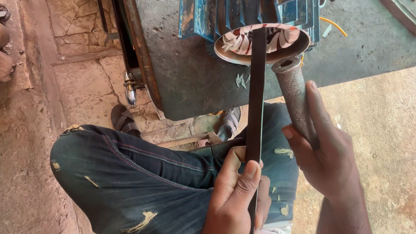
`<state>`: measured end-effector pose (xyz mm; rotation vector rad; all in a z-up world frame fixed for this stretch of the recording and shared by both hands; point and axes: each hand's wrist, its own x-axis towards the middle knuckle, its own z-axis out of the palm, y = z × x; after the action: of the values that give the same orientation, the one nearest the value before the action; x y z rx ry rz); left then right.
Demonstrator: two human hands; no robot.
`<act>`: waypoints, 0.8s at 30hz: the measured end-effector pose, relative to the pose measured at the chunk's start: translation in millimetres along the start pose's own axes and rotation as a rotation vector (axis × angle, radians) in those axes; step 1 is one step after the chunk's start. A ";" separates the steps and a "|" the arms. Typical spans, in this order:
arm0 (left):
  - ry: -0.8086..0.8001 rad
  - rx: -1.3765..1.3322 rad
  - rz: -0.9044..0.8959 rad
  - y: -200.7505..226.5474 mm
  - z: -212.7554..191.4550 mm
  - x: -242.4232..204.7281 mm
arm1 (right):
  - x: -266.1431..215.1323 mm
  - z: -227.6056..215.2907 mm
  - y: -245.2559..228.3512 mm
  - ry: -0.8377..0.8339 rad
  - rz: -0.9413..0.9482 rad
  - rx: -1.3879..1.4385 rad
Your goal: The person sits on the floor and repeatedly strikes a flat metal bar with a cylindrical metal hammer. The bar is held against a blue electric motor casing on a metal table. The person adjusts the bar's position several times during the process.
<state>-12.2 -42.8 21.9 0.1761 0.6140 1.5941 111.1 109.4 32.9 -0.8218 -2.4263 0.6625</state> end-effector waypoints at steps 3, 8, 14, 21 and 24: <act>-0.010 0.036 0.017 -2.5 4.3 -2.2 | -2.0 -2.6 0.2 0.008 0.014 -0.023; 0.004 0.036 0.053 -3.9 10.5 0.3 | -4.4 -6.0 -2.9 0.011 0.057 -0.005; -0.010 0.002 0.091 -1.5 8.7 13.6 | -8.3 -9.5 3.9 0.003 0.058 -0.040; -0.017 -0.077 0.039 4.6 12.6 23.6 | -13.5 -24.0 7.4 0.103 0.090 -0.040; 0.013 -0.115 -0.003 9.1 14.6 19.2 | -19.4 -36.5 -4.5 0.304 0.147 0.188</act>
<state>-16.0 -20.3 34.0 0.0792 0.5305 1.6244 144.1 103.9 57.7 -0.9534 -2.0137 0.7477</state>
